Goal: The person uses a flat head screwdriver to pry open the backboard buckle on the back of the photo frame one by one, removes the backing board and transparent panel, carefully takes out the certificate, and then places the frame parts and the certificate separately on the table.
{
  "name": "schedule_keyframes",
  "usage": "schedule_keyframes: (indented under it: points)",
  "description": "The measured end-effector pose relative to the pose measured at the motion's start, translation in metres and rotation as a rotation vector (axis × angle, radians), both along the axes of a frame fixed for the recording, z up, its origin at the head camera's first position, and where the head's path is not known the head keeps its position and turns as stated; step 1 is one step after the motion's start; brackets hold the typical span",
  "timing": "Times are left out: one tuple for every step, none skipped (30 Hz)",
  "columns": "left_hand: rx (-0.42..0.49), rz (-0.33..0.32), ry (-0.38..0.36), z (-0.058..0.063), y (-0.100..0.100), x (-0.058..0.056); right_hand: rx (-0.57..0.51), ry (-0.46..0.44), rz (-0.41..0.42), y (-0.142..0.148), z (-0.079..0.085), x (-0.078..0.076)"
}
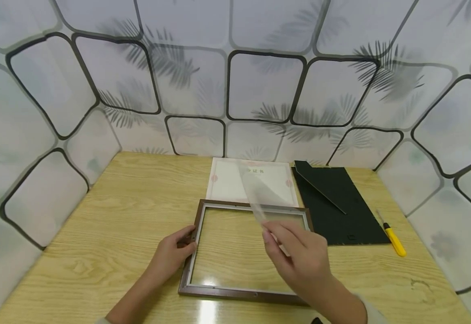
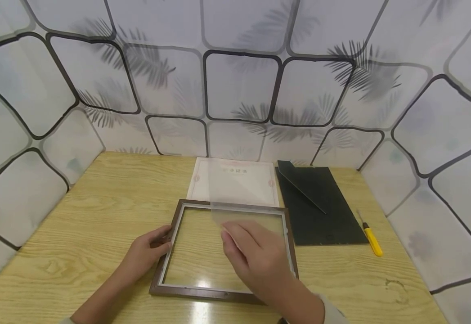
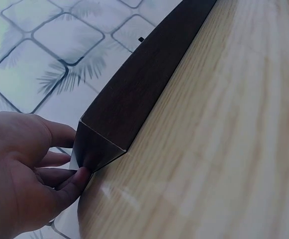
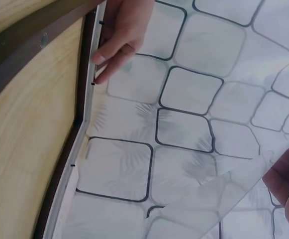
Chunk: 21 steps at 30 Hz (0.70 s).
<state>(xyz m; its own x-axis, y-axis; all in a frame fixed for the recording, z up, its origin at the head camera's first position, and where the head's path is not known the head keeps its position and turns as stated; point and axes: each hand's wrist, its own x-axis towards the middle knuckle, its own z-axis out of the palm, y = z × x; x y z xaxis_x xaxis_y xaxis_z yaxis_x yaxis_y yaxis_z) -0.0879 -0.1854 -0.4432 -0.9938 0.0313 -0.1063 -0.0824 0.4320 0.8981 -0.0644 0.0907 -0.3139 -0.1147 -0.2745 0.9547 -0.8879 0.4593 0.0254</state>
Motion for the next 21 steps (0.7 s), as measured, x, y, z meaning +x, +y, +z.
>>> schedule_keyframes:
  points:
    - [0.002,-0.001,-0.002,0.0,0.0,0.0,-0.006,-0.001,-0.016,0.003,0.001,0.001]
    - [0.003,-0.001,-0.004,0.0,0.0,0.0,-0.016,0.005,-0.033,0.006,0.003,0.001]
    - [0.006,-0.002,-0.006,0.0,0.0,0.0,-0.026,0.015,-0.052,0.009,0.004,0.001]
    - [0.006,-0.002,-0.007,0.001,0.001,0.0,-0.04,0.027,-0.072,0.012,0.005,0.001]
    - [0.007,-0.002,-0.009,0.001,0.001,0.0,-0.051,0.038,-0.097,0.015,0.006,0.002]
    - [0.007,-0.001,-0.01,0.001,0.001,0.0,-0.064,0.053,-0.123,0.019,0.007,0.002]
    - [0.007,-0.001,-0.011,0.001,0.001,0.001,-0.084,0.071,-0.147,0.022,0.008,0.002]
    - [0.006,0.0,-0.01,0.001,0.001,0.001,-0.108,0.091,-0.166,0.025,0.009,0.001]
    - [0.005,0.001,-0.01,0.001,0.001,0.001,-0.135,0.11,-0.186,0.028,0.009,0.001]
    - [0.004,0.001,-0.009,0.001,0.001,0.001,-0.161,0.123,-0.205,0.031,0.01,0.002]
    - [0.005,0.002,-0.009,0.001,0.001,0.001,-0.19,0.135,-0.22,0.034,0.011,0.002]
    - [0.005,0.002,-0.009,0.002,0.001,0.001,-0.221,0.145,-0.234,0.037,0.012,0.002]
    - [0.007,0.002,-0.008,0.002,0.001,0.001,-0.25,0.15,-0.247,0.04,0.013,0.003]
    - [0.009,0.002,-0.008,0.002,0.001,0.001,-0.276,0.15,-0.26,0.043,0.014,0.004]
    - [0.01,0.001,-0.009,0.002,0.001,0.001,-0.295,0.144,-0.265,0.046,0.016,0.006]
    - [0.011,0.001,-0.009,0.002,0.001,0.001,-0.31,0.142,-0.268,0.049,0.017,0.007]
    - [0.011,0.001,-0.009,0.001,0.001,0.001,-0.333,0.142,-0.264,0.052,0.019,0.008]
    - [0.011,0.0,-0.01,0.001,0.001,0.001,-0.348,0.137,-0.266,0.055,0.021,0.009]
    - [0.01,0.0,-0.009,0.001,0.001,0.001,-0.366,0.134,-0.255,0.057,0.023,0.01]
    - [0.009,0.002,-0.011,0.0,0.001,0.001,-0.383,0.132,-0.246,0.061,0.024,0.01]
    - [0.008,0.003,-0.012,0.0,0.001,0.001,-0.402,0.132,-0.233,0.064,0.025,0.01]
